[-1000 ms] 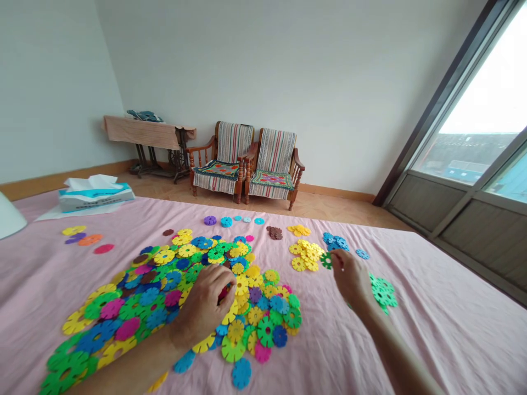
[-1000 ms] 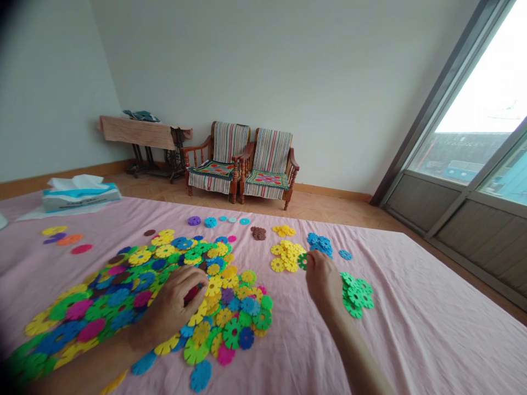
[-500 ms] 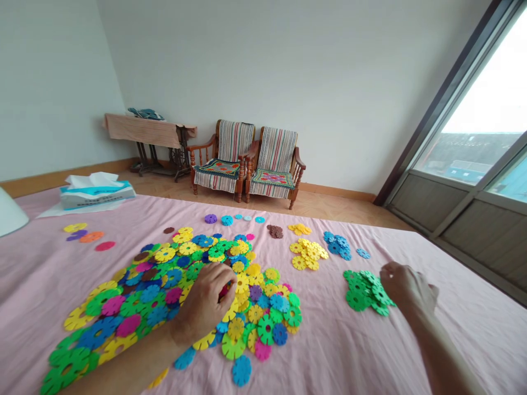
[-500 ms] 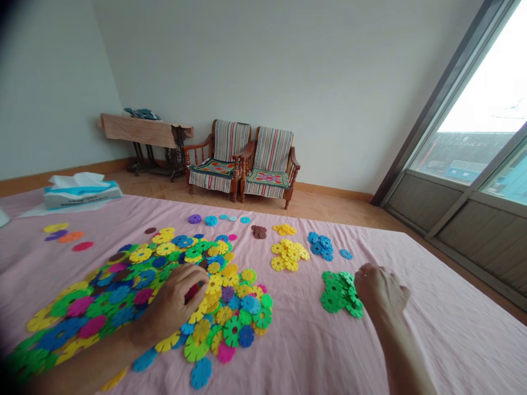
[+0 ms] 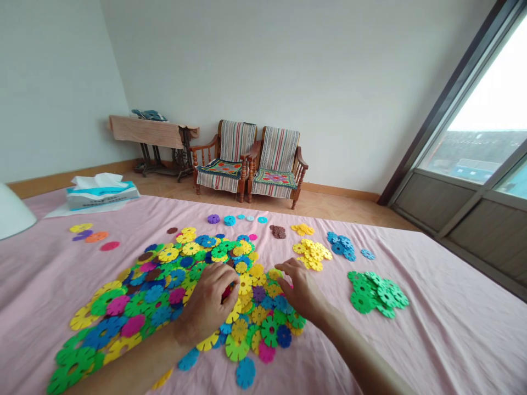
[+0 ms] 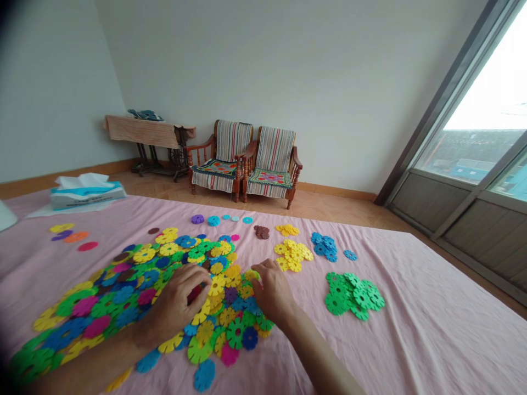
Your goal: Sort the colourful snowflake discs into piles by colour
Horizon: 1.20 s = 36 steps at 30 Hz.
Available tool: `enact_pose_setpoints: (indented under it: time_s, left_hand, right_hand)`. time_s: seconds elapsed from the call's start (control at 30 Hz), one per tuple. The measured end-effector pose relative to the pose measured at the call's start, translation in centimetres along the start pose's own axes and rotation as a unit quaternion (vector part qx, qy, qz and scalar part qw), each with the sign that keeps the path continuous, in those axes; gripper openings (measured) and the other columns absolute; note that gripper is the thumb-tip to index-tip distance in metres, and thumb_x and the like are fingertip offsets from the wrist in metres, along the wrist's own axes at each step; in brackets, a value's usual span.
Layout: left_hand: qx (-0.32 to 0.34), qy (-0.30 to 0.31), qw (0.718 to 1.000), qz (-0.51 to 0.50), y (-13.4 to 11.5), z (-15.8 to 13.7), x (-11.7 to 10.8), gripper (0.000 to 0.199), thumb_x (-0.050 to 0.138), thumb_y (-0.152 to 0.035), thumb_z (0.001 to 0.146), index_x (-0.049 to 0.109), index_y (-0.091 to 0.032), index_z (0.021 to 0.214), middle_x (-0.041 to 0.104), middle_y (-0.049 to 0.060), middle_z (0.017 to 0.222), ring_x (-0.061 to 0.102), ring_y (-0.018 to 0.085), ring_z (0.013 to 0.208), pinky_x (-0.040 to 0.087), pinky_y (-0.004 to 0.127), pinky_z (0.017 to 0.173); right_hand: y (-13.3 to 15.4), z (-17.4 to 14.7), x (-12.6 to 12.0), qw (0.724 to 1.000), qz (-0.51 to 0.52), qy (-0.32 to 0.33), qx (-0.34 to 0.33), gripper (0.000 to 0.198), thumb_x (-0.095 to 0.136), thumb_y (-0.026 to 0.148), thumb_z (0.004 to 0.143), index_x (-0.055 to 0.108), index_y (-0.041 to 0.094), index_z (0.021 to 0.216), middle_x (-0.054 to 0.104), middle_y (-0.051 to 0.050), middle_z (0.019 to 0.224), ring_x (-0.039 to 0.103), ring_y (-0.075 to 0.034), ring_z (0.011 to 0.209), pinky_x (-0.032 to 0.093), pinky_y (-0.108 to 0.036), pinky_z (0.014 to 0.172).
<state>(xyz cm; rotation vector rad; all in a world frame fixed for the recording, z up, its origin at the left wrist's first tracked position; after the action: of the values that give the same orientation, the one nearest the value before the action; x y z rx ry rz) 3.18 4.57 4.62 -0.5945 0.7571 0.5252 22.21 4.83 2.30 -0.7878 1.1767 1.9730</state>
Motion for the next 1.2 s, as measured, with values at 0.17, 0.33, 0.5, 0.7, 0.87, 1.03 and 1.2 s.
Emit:
enact_pose_setpoints:
  time_s: [0.17, 0.33, 0.5, 0.7, 0.87, 1.03, 1.2]
  left_hand:
    - [-0.004, 0.002, 1.000, -0.004, 0.0, -0.1, 0.0, 0.013, 0.045, -0.018, 0.088, 0.055, -0.020, 0.079, 0.058, 0.004, 0.080, 0.054, 0.019, 0.083, 0.044, 0.035, 0.080]
    - [-0.011, 0.004, 1.000, -0.005, -0.1, -0.1, -0.1, 0.012, 0.046, -0.018, 0.088, 0.055, -0.021, 0.080, 0.058, 0.004, 0.081, 0.054, 0.020, 0.085, 0.043, 0.036, 0.081]
    - [-0.010, 0.000, 1.000, -0.009, -0.2, -0.1, -0.2, 0.012, 0.048, -0.018, 0.086, 0.056, -0.020, 0.078, 0.058, 0.004, 0.079, 0.054, 0.020, 0.084, 0.043, 0.036, 0.080]
    - [-0.010, -0.016, 0.999, -0.031, -0.1, 0.2, -0.8, 0.011, 0.047, -0.018, 0.087, 0.057, -0.019, 0.083, 0.061, 0.004, 0.086, 0.055, 0.020, 0.089, 0.042, 0.036, 0.084]
    - [-0.017, 0.012, 1.000, -0.012, 0.6, 3.4, -1.2, 0.010, 0.050, -0.023, 0.087, 0.060, -0.020, 0.089, 0.062, 0.004, 0.091, 0.056, 0.020, 0.092, 0.043, 0.034, 0.084]
    - [-0.044, 0.113, 0.987, 0.107, 3.6, 8.8, 1.9, 0.032, 0.055, -0.040, 0.083, 0.063, -0.021, 0.107, 0.062, 0.007, 0.109, 0.053, 0.025, 0.106, 0.039, 0.038, 0.095]
    - [-0.089, 0.173, 0.971, 0.140, 7.2, 11.4, 6.0, 0.045, 0.056, -0.054, 0.077, 0.066, -0.019, 0.103, 0.061, 0.012, 0.111, 0.053, 0.032, 0.103, 0.042, 0.045, 0.087]
  right_hand:
    - [1.6, -0.1, 0.4, 0.999, -0.027, 0.034, 0.025, 0.022, 0.054, 0.010, 0.079, 0.069, 0.022, 0.091, 0.061, -0.007, 0.088, 0.057, -0.020, 0.088, 0.044, -0.031, 0.080]
    - [3.6, -1.2, 0.6, 0.998, 0.039, 0.046, 0.002, 0.025, 0.050, 0.008, 0.081, 0.070, 0.021, 0.084, 0.063, -0.005, 0.083, 0.058, -0.017, 0.082, 0.043, -0.028, 0.074]
    - [4.2, -1.5, 0.6, 0.989, 0.136, 0.062, -0.005, 0.026, 0.049, 0.009, 0.081, 0.071, 0.022, 0.086, 0.067, -0.001, 0.080, 0.059, -0.014, 0.075, 0.043, -0.024, 0.068]
    - [-0.3, -1.3, 0.6, 0.985, 0.128, -0.073, 0.087, 0.021, 0.048, 0.020, 0.083, 0.069, 0.017, 0.085, 0.062, -0.003, 0.074, 0.057, -0.015, 0.068, 0.042, -0.026, 0.062]
    - [-1.7, -1.6, 1.6, 0.980, 0.145, -0.080, 0.110, 0.022, 0.047, 0.025, 0.085, 0.067, 0.017, 0.084, 0.061, -0.003, 0.072, 0.056, -0.015, 0.064, 0.040, -0.026, 0.058]
    - [-1.7, -1.6, 1.7, 0.981, 0.141, -0.078, 0.111, 0.022, 0.047, 0.024, 0.084, 0.067, 0.017, 0.083, 0.061, -0.003, 0.073, 0.056, -0.015, 0.065, 0.040, -0.026, 0.060]
    - [-1.7, -1.5, 1.5, 0.982, 0.129, -0.082, 0.113, 0.023, 0.046, 0.023, 0.083, 0.068, 0.017, 0.082, 0.061, -0.003, 0.073, 0.056, -0.015, 0.064, 0.039, -0.026, 0.059]
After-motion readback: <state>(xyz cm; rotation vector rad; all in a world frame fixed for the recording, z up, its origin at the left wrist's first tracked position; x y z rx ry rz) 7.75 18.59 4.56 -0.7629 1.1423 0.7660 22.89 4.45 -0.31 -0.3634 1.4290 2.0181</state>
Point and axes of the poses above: each hand's wrist, its own z-axis towards the middle knuckle, its own x-axis out of the palm, y = z × x, the point moved 7 cm from there along z, towards the middle knuckle
